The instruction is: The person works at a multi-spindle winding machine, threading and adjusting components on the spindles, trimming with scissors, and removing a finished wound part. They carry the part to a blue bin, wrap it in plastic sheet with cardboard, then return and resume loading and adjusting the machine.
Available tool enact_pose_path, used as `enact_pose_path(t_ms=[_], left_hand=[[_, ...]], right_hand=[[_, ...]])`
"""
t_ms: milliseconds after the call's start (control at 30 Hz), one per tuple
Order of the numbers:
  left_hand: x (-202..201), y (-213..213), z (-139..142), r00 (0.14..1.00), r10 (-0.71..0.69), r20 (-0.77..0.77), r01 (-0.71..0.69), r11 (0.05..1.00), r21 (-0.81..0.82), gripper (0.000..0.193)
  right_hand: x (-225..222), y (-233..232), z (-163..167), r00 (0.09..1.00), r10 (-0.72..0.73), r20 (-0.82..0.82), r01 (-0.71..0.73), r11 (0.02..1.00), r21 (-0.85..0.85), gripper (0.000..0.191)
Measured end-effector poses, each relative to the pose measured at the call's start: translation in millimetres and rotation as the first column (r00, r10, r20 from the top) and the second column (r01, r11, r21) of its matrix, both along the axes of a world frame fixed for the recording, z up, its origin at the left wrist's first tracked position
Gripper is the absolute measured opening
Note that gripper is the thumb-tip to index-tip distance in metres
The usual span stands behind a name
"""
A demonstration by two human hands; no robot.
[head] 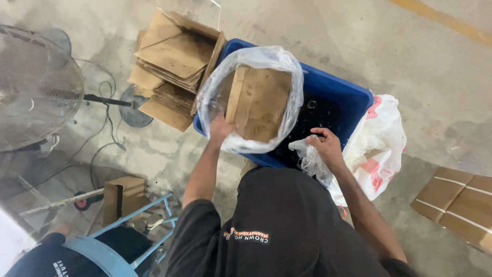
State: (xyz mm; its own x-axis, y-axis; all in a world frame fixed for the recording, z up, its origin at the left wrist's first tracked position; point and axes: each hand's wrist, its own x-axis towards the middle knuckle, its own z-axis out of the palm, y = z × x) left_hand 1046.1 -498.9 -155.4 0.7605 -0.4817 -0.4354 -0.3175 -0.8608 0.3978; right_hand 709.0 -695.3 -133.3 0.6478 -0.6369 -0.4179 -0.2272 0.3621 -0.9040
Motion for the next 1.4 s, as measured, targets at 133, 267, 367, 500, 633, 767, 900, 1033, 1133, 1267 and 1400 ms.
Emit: enact_pose_path(t_ms=[133,267,367,500,633,767,900,1033,1133,1267,1400], left_hand=[[-17.3,1.4,13.2,0.949,-0.301,0.091,0.314,0.921,-0.23,0.038],[-28.5,-6.7,67.2,0.808,-0.59,-0.004,0.585,0.802,-0.119,0.037],[-31.7,-17.6,113.0,0.689,-0.722,0.057,0.719,0.671,-0.181,0.042],[-27.7,-14.4,153.6,0.669,-0.74,0.07,0.742,0.66,-0.116,0.037],[-17.7,-0.5,162.2,0.739,-0.673,-0.018,0.613,0.684,-0.395,0.03],[11.4,-10.6,144.9,0.815,-0.429,-0.389,0.05,0.721,-0.691,0.034],[-1.3,-36.2,105.0,0.852,-0.288,-0.437,-0.359,0.284,-0.889,0.042],[-75.9,-82.1,60.4,0.691,-0.181,-0.7,-0.666,0.216,-0.714,0.04],[-120.7,-121.8,47.5,0.518,-0.01,-0.855,-0.845,0.151,-0.514,0.048],[-123.9,-122.3,59.3,0.548,-0.02,-0.837,-0.804,0.265,-0.532,0.05],[-62.9,-88.4,83.3,0.832,0.179,-0.526,-0.55,0.397,-0.735,0.045]], right_hand=[[-1.8,-19.6,36.5,0.984,-0.012,-0.178,-0.048,0.943,-0.329,0.072],[22.2,-49.8,68.4,0.917,0.112,-0.383,-0.356,0.66,-0.662,0.089],[55.9,-87.5,73.0,0.948,0.192,-0.252,-0.307,0.354,-0.884,0.046],[51.8,-143.5,59.2,0.966,0.213,0.146,-0.066,0.751,-0.657,0.023],[30.0,-186.3,31.9,0.991,0.094,0.091,-0.051,0.916,-0.397,0.012],[18.1,-165.8,10.9,0.998,0.051,0.02,-0.043,0.95,-0.309,0.019],[12.7,-110.2,4.4,0.929,-0.102,0.355,0.047,0.986,0.161,0.033],[31.1,-39.4,12.0,0.842,-0.082,0.533,-0.07,0.964,0.258,0.032],[42.0,-0.5,9.7,0.85,0.139,0.509,-0.221,0.969,0.105,0.035],[34.7,21.2,-13.2,0.855,0.422,0.303,-0.402,0.907,-0.128,0.042],[1.1,14.1,-36.6,0.884,0.467,0.034,-0.437,0.85,-0.295,0.051]])
